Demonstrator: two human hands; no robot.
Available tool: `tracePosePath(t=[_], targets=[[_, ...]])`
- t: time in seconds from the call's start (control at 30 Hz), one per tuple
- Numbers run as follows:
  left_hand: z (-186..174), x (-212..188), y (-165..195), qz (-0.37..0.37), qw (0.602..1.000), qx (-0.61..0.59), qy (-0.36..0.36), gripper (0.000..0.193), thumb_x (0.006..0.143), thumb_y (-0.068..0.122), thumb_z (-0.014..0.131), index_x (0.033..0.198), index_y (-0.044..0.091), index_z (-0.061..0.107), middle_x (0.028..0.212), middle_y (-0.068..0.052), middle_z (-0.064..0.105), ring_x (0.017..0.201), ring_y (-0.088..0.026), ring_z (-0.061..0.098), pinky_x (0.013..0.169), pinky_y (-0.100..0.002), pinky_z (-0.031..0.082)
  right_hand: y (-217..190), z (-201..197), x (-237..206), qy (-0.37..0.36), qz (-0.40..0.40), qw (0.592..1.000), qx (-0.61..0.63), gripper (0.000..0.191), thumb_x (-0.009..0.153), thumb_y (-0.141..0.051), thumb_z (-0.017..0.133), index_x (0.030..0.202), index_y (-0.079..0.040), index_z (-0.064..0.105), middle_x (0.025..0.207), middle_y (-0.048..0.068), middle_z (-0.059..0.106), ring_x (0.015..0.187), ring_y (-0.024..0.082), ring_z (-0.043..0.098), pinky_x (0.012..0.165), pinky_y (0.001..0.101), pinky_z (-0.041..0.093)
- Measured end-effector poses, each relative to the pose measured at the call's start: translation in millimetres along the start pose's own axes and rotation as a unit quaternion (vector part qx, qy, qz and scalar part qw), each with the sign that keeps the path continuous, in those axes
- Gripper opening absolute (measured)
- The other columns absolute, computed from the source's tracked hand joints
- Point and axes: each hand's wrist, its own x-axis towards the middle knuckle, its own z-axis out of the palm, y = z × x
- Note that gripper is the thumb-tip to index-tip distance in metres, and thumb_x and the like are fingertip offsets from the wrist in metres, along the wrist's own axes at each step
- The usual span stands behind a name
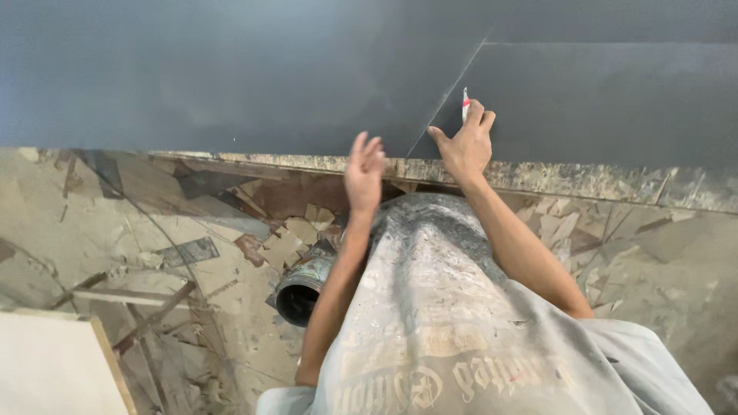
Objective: The person lays dark abrasive sheets on a workbench, aligns them with a steel ruler, and cuts them into strips with a utility knife, pressing the sheets flat and stacking the cut pieces as they work.
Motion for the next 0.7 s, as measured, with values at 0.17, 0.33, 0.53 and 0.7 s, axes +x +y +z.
tracePosePath(t=[0.17, 0.33, 0.53, 0.7], targets=[[-119, 37, -4, -0.097, 0.934, -0.201, 0.278, 0.077, 0.092, 0.002, 0.062, 0.160, 0.006, 0.028, 0.149, -0.020, 0.047, 0.128, -0.030, 0.055, 0.098, -0.040, 0.051, 3, 3, -3, 0.026, 0.006, 1.000, 0.017, 0.090, 0.078, -0.033, 0.095, 0.142, -0.007, 0.038, 0.128, 0.019, 0.044, 0.106, 0.042, 0.062, 0.085, 0.0514, 0.054], [-194, 88, 1, -0.251, 0.893, -0.306, 0.216, 0.091, 0.091, 0.021, 0.069, 0.161, 0.007, 0.011, 0.157, -0.014, 0.032, 0.140, -0.028, 0.042, 0.116, -0.049, 0.035, 4, 2, -8, 0.038, -0.007, 0.999, 0.037, 0.090, 0.078, -0.029, 0.097, 0.143, -0.008, 0.039, 0.129, 0.018, 0.045, 0.112, 0.040, 0.061, 0.091, 0.0504, 0.053], [-221, 113, -5, -0.318, 0.839, -0.376, 0.233, 0.103, 0.083, 0.029, 0.073, 0.163, 0.004, 0.013, 0.161, -0.011, 0.026, 0.146, -0.028, 0.033, 0.120, -0.051, 0.031, 5, 3, -9, 0.035, 0.000, 0.998, 0.045, 0.091, 0.078, -0.028, 0.096, 0.144, -0.007, 0.037, 0.130, 0.020, 0.044, 0.113, 0.042, 0.060, 0.092, 0.0515, 0.053], [-235, 133, 9, -0.356, 0.828, -0.367, 0.228, 0.113, 0.090, 0.032, 0.072, 0.164, 0.013, -0.011, 0.168, -0.015, 0.008, 0.151, -0.034, 0.019, 0.124, -0.055, 0.021, 6, 5, -7, 0.042, 0.014, 0.998, 0.035, 0.091, 0.076, -0.029, 0.098, 0.143, -0.009, 0.039, 0.129, 0.020, 0.044, 0.112, 0.043, 0.061, 0.090, 0.0522, 0.053]])
